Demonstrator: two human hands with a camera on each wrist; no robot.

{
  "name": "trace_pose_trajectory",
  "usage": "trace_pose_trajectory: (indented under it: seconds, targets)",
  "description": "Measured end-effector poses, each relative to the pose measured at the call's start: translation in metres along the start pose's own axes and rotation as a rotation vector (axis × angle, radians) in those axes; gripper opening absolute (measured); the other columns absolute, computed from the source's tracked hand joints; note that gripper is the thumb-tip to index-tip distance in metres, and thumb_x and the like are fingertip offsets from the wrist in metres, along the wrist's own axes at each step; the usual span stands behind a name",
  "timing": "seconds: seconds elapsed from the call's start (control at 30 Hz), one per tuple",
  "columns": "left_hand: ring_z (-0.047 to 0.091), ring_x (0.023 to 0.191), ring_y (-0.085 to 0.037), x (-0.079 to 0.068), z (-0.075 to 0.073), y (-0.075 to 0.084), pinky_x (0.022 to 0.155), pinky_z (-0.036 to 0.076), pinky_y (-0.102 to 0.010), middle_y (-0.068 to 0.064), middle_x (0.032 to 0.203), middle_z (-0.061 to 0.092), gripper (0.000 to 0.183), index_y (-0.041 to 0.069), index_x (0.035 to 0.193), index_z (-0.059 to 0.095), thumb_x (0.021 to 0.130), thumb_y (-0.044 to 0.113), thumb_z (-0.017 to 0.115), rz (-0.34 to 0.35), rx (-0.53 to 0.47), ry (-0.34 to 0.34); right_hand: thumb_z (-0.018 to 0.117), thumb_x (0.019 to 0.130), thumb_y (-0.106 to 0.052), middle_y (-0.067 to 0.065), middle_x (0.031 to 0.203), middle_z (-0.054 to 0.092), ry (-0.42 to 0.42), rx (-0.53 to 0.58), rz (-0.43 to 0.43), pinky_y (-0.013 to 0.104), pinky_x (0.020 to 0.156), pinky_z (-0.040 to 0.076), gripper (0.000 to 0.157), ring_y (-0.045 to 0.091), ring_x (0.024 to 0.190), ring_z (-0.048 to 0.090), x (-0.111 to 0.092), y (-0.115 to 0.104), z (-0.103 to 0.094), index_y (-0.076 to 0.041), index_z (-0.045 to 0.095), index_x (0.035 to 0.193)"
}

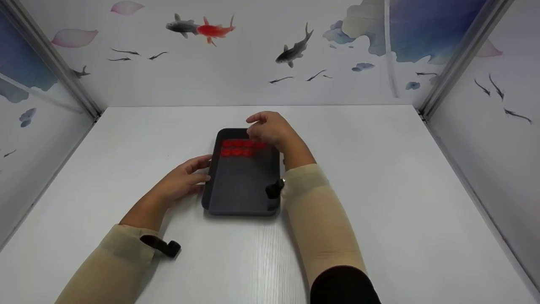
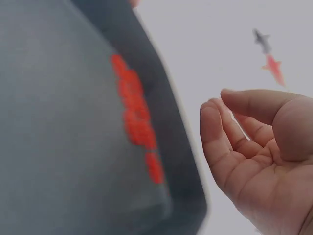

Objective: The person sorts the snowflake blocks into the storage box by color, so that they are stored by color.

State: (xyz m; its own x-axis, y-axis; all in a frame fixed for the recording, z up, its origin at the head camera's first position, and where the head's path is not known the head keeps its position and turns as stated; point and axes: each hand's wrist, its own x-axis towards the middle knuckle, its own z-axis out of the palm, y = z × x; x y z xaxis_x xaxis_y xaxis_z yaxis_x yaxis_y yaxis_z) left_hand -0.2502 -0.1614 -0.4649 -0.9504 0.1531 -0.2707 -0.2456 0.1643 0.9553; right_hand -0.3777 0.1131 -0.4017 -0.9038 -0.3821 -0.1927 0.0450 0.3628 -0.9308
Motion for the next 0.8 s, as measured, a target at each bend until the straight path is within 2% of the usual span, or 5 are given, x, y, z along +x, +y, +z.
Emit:
trace_pose_trajectory:
  seconds: [0.1,0.17,0.37,0.6,0.8]
  targets:
    - [0.055,0.146,-0.022,0.0,0.0,0.0,0.118,0.051,-0.046,-0.001,0.164,0.05,0.069,0.021,0.162,0.047,0.098,0.008,0.067,0.0,0.0,-0.002,0.072,0.101,-0.014,0.009,0.115,0.072,0.01,0.037,-0.031,0.034,0.09,0.063,0.033,0.021,0.103,0.072,-0.014,-0.006,-0.012,-0.013,0.067,0.134]
    - [0.056,0.145,-0.022,0.0,0.0,0.001,0.118,0.051,-0.046,-0.001,0.164,0.05,0.069,0.021,0.163,0.046,0.098,0.008,0.067,-0.001,-0.006,-0.007,0.071,0.102,-0.012,0.007,0.113,0.072,0.016,0.061,-0.044,0.033,0.091,0.063,0.032,0.021,0.102,0.071,-0.023,-0.007,-0.018,-0.012,0.067,0.133]
    - [0.056,0.146,-0.024,-0.001,0.001,0.001,0.118,0.051,-0.047,-0.002,0.165,0.049,0.07,0.02,0.163,0.045,0.098,0.009,0.066,0.001,-0.003,-0.008,0.072,0.102,-0.016,0.011,0.116,0.07,0.048,0.053,-0.062,0.032,0.093,0.063,0.031,0.019,0.102,0.07,-0.046,0.006,-0.034,-0.011,0.067,0.132]
    - [0.055,0.146,-0.023,0.0,0.001,0.0,0.118,0.051,-0.047,-0.003,0.164,0.05,0.069,0.02,0.163,0.046,0.097,0.008,0.066,-0.001,0.0,-0.002,0.072,0.102,-0.019,0.003,0.109,0.07,0.062,-0.032,-0.034,0.029,0.089,0.062,0.033,0.022,0.104,0.069,-0.061,0.027,-0.056,-0.013,0.066,0.134]
    - [0.054,0.147,-0.025,0.0,0.001,0.0,0.118,0.051,-0.047,-0.005,0.164,0.049,0.069,0.018,0.163,0.046,0.098,0.007,0.066,0.006,-0.01,-0.004,0.073,0.102,-0.024,0.003,0.116,0.069,0.076,-0.115,0.026,0.027,0.091,0.061,0.039,0.027,0.114,0.068,-0.07,0.042,-0.079,-0.016,0.063,0.139]
